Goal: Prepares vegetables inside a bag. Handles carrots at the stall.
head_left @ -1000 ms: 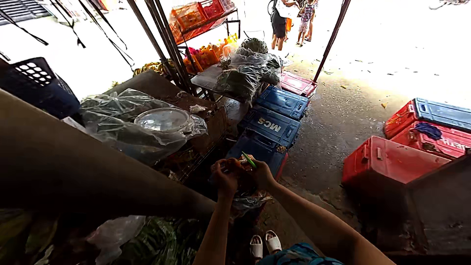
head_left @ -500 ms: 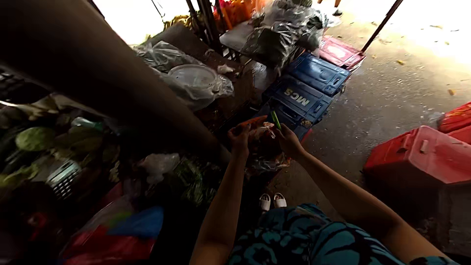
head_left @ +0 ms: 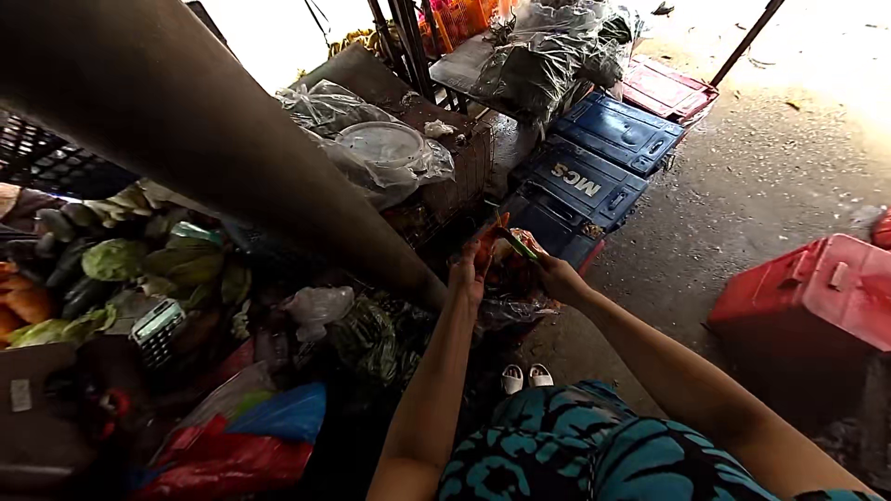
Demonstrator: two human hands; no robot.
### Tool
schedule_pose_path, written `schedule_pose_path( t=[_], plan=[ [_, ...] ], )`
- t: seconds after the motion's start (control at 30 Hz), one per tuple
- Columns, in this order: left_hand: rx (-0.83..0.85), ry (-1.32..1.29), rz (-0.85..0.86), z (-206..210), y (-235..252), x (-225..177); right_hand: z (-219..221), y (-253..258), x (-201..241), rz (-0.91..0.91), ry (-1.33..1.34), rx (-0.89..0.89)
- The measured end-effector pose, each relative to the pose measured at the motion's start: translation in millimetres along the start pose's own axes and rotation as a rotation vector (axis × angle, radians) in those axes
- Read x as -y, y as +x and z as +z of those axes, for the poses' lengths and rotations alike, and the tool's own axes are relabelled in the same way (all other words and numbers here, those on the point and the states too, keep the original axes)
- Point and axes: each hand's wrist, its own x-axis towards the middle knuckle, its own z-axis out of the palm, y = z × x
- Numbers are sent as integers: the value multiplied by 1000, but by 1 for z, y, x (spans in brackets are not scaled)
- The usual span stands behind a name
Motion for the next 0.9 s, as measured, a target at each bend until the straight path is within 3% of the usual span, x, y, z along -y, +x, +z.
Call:
schedule_pose_path(
  t=[0.1,0.27,0.53,0.73,0.9],
  plan=[
    [-31,-5,-47,-2,4,4,4,-3,0,-43,20,-13],
    [-28,-24,-92,0,-1,6,13,-5,5,-97,23,141],
    [-17,-101,-185,-7,-6,8,-16,19,-10,31,172,-60],
    [52,-42,-228,-11,-6,10,-8,3,11,-125,59,147],
    [29,108,-109,-16,-10,16,-30,13,5,53,-42,-91]
  ],
)
